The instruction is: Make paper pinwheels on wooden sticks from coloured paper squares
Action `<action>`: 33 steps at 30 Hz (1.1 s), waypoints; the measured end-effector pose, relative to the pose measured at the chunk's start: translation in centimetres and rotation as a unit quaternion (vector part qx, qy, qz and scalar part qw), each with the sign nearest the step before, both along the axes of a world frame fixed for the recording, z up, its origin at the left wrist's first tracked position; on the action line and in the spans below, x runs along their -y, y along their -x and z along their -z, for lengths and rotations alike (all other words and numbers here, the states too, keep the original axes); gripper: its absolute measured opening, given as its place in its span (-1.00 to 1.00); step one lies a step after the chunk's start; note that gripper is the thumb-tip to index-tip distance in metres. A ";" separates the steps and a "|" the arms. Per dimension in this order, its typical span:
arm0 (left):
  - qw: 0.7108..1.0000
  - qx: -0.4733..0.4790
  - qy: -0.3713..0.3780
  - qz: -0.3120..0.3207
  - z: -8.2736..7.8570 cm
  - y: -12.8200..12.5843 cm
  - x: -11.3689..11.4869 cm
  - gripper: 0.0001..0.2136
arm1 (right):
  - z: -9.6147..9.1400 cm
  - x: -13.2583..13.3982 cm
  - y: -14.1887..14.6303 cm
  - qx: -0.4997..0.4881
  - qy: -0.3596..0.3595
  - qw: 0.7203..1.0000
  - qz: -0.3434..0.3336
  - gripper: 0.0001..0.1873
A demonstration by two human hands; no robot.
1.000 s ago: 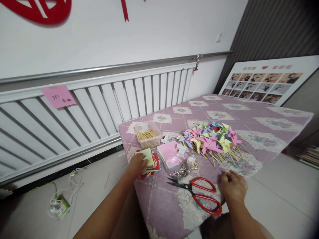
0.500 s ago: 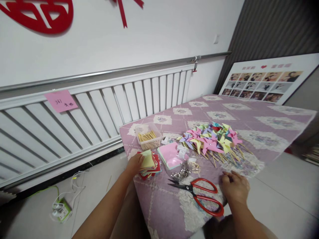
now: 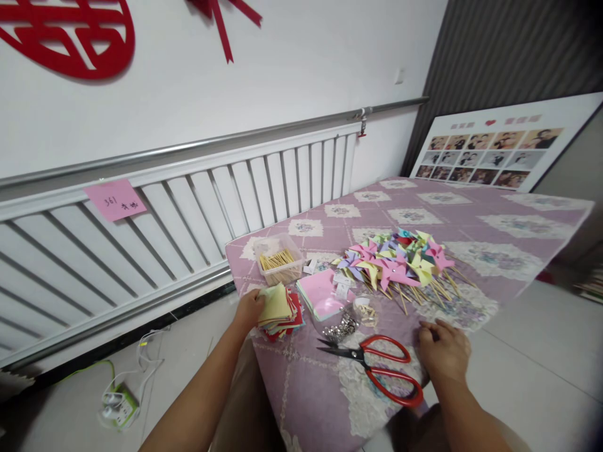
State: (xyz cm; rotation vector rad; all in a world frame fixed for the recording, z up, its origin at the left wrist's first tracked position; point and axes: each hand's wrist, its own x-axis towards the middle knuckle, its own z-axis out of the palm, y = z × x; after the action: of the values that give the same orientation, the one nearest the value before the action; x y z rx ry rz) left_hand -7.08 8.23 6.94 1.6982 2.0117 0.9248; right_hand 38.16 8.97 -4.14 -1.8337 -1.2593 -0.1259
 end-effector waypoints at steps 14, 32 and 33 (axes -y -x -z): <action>0.954 0.066 -0.291 0.032 -0.9 -4.9 6.8 -0.75 | -0.4 0.3 0.0 -0.029 0.011 0.998 -0.045 -0.73; 0.985 0.054 -0.065 0.152 6.4 -4.6 12.5 -0.66 | -3.0 13.8 9.3 -0.046 -0.059 0.990 -0.116 -0.73; 0.987 0.046 -0.053 0.146 6.0 -4.6 12.2 -0.70 | -3.3 14.4 10.4 -0.036 -0.058 0.986 -0.150 -0.76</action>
State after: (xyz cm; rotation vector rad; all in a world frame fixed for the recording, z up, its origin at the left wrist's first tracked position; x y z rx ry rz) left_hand -2.48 -3.96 0.91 1.9051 1.6242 1.0012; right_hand 27.77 -5.46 -0.89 -1.5187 -1.4306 0.0313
